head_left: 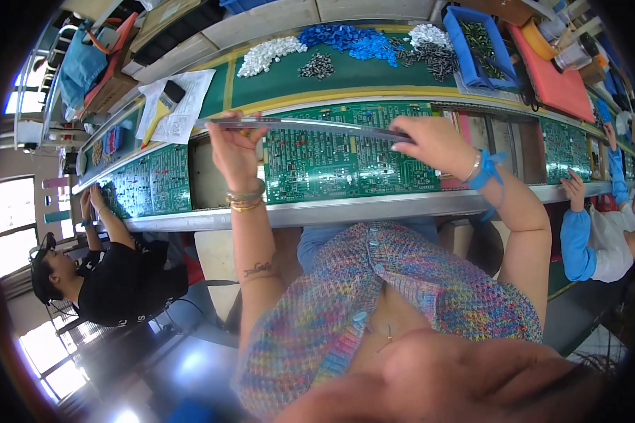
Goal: The person assembles circuit boards on an assembly line by inserting electronic components into them by hand. She cuts a component tube using pliers and inserts more components into the circuit boards.
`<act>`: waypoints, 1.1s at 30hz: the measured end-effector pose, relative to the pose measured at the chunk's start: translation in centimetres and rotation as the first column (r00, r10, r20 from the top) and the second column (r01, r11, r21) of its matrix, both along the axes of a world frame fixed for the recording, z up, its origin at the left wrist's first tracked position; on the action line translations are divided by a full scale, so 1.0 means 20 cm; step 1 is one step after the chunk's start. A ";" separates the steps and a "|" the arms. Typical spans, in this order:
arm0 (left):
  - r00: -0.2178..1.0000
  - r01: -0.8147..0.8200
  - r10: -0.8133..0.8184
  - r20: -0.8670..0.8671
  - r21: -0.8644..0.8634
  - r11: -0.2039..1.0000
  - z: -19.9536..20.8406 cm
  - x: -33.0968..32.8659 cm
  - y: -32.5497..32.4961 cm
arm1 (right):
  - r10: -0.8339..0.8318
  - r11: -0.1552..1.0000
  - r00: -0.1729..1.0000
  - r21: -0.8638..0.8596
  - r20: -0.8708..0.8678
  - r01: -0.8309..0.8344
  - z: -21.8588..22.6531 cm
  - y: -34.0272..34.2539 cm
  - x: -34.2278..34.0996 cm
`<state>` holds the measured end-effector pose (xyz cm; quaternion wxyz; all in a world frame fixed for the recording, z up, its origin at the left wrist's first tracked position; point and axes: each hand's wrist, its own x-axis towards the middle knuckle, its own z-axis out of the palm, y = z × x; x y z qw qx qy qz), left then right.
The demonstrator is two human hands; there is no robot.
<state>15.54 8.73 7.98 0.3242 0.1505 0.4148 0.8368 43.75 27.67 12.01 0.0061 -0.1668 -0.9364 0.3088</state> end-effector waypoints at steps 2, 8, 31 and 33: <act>1.000 -0.012 0.012 0.008 0.014 1.000 0.00 -0.10 -0.08 | -0.027 1.000 1.000 0.009 0.002 0.027 -0.05 0.06 0.07; 0.997 0.068 -0.070 0.019 0.094 0.993 -0.01 -0.26 -0.22 | -0.125 0.984 0.964 -0.098 0.235 0.151 -0.20 0.13 0.40; 0.972 -0.143 0.012 -0.236 -0.543 0.827 -0.29 -0.34 0.05 | 0.025 0.935 0.965 0.348 -0.262 0.071 -0.28 -0.01 -0.86; 0.973 -0.134 0.000 -0.230 -0.568 0.812 -0.31 -0.35 0.06 | 0.038 0.924 0.973 0.378 -0.228 0.052 -0.26 -0.02 -0.92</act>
